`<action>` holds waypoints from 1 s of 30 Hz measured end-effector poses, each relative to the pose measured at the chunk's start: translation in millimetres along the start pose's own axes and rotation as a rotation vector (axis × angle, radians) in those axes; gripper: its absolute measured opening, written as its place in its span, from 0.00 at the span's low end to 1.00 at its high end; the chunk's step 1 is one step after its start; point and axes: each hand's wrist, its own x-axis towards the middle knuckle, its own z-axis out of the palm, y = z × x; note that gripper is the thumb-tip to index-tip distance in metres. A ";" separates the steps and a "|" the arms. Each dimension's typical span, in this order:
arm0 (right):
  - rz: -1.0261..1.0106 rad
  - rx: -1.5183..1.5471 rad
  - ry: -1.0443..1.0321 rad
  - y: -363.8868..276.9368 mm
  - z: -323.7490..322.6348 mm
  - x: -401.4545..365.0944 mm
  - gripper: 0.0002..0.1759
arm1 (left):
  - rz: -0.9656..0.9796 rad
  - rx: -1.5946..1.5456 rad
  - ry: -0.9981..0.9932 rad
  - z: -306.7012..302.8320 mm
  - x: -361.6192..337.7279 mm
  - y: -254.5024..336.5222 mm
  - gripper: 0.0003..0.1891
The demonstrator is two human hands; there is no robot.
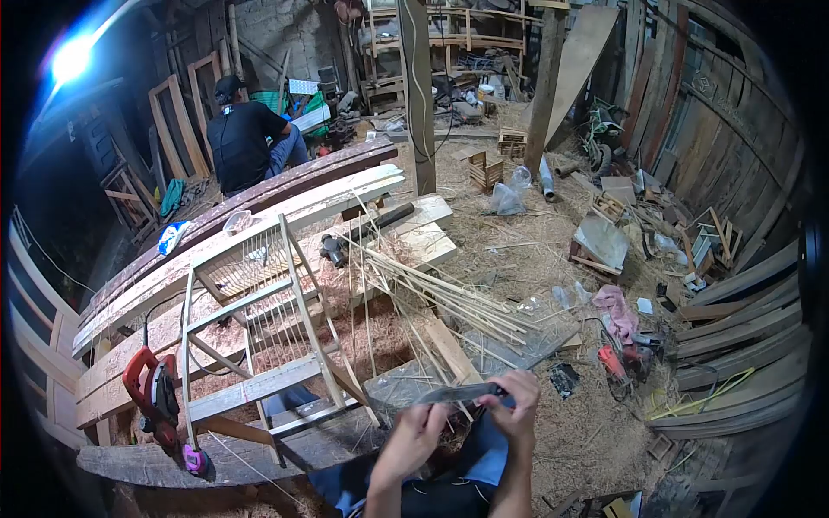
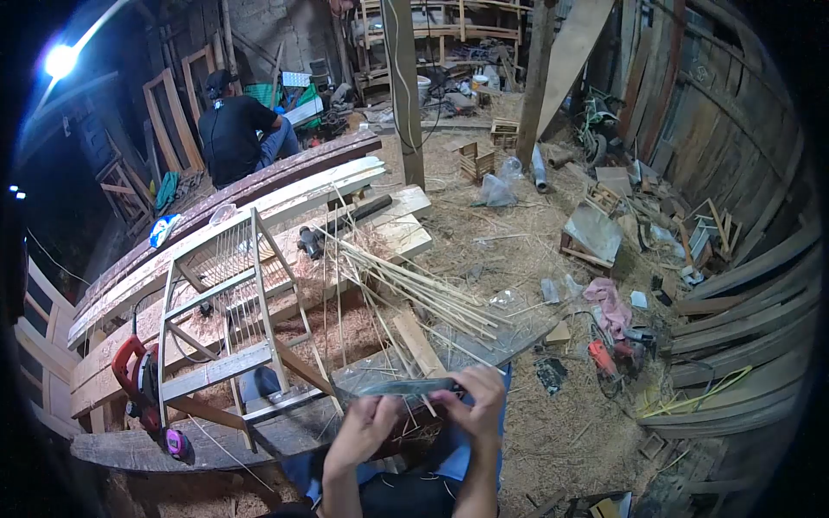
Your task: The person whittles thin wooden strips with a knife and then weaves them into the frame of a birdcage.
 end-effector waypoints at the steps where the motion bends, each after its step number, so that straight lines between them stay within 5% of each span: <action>1: -0.004 -0.034 0.084 7.3 -0.3 -2.0 0.21 | 0.060 -0.078 0.052 -4.3 -2.4 10.3 0.10; 2: 0.031 -0.067 0.215 22.2 3.5 -10.6 0.20 | 0.062 -0.076 0.052 -9.6 -7.9 12.3 0.10; 3: 0.527 -0.010 0.310 27.1 -4.6 -17.9 0.21 | 0.078 -0.171 0.012 -16.2 -14.0 11.9 0.12; 4: 0.597 -0.001 0.437 43.5 -16.2 -21.4 0.26 | 0.097 -0.269 -0.025 -18.8 -18.2 10.8 0.13; 8: 0.416 0.042 0.284 30.0 -28.5 -24.8 0.30 | 0.134 -0.264 0.117 -17.6 0.7 0.9 0.15; 14: 0.073 0.168 0.069 -24.5 -0.6 5.0 0.24 | 0.015 -0.465 -0.060 1.4 7.0 -5.5 0.10; 16: 0.045 0.156 -0.060 -46.5 0.9 17.1 0.22 | 0.081 -0.447 -0.021 6.8 9.3 -19.2 0.08; 24: 0.043 0.225 -0.015 -49.1 10.7 13.5 0.20 | 0.105 -0.155 -0.016 12.6 8.7 -17.5 0.08; 26: 0.055 0.233 -0.010 -47.6 9.8 12.7 0.20 | 0.366 0.215 0.093 9.4 5.5 0.9 0.06; 30: 0.028 0.204 -0.010 -35.9 12.2 7.9 0.22 | 0.449 0.167 0.104 11.6 6.8 -5.8 0.07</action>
